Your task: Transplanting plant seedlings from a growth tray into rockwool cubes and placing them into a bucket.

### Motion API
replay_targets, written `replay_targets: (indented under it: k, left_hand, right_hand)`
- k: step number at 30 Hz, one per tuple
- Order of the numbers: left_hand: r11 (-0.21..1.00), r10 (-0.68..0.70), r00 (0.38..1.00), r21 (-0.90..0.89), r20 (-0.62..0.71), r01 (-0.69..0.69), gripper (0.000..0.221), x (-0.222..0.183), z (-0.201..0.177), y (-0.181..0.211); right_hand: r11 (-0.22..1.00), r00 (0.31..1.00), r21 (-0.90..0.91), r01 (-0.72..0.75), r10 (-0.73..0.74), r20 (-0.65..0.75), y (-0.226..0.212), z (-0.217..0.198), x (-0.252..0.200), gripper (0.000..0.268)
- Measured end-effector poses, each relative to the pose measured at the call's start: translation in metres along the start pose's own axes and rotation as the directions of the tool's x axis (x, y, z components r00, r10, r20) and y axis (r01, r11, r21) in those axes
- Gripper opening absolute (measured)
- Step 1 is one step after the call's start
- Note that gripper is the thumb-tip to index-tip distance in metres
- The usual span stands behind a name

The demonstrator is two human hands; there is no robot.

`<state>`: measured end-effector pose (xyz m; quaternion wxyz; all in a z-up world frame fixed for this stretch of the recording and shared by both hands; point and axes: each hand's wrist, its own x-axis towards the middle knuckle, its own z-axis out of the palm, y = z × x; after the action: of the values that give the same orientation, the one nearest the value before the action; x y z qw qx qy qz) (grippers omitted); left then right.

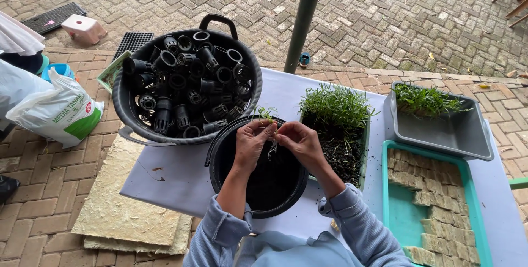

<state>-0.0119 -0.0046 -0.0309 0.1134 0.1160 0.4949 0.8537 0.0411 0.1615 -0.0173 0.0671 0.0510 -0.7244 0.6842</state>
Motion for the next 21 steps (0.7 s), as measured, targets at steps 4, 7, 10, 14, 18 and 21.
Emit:
replay_targets:
  k: [4, 7, 10, 14, 18, 21]
  left_hand:
    - [0.999, 0.02, 0.999, -0.042, 0.034, -0.018, 0.015, -0.002, 0.0, 0.001]
    - [0.999, -0.022, 1.0, -0.036, 0.012, 0.022, 0.016, -0.001, 0.0, 0.005]
    - [0.997, -0.017, 0.998, -0.079, 0.056, 0.021, 0.014, 0.0, -0.004, 0.002]
    - [0.996, -0.058, 0.995, -0.069, 0.08, 0.064, 0.016, -0.002, -0.001, 0.007]
    - [0.996, -0.085, 0.995, -0.031, 0.055, 0.086, 0.018, -0.002, 0.003, 0.011]
    - [0.997, -0.078, 0.997, -0.005, 0.018, 0.078, 0.018, -0.001, 0.0, 0.008]
  right_hand:
    - [0.998, 0.998, 0.057, -0.022, 0.024, -0.049, 0.005, 0.007, -0.002, 0.016]
    - [0.986, 0.995, 0.155, -0.055, 0.068, -0.075, 0.005, 0.008, -0.006, 0.016]
    - [0.992, 0.994, 0.123, 0.034, -0.021, -0.103, 0.006, 0.008, -0.011, 0.015]
    - [0.994, 0.986, 0.089, 0.068, -0.054, -0.159, 0.002, 0.009, -0.015, 0.015]
    - [0.997, 0.986, -0.044, 0.065, -0.071, -0.15, -0.012, 0.011, -0.016, 0.016]
    - [0.978, 0.99, -0.188, 0.088, -0.106, -0.09, -0.022, 0.004, -0.016, 0.021]
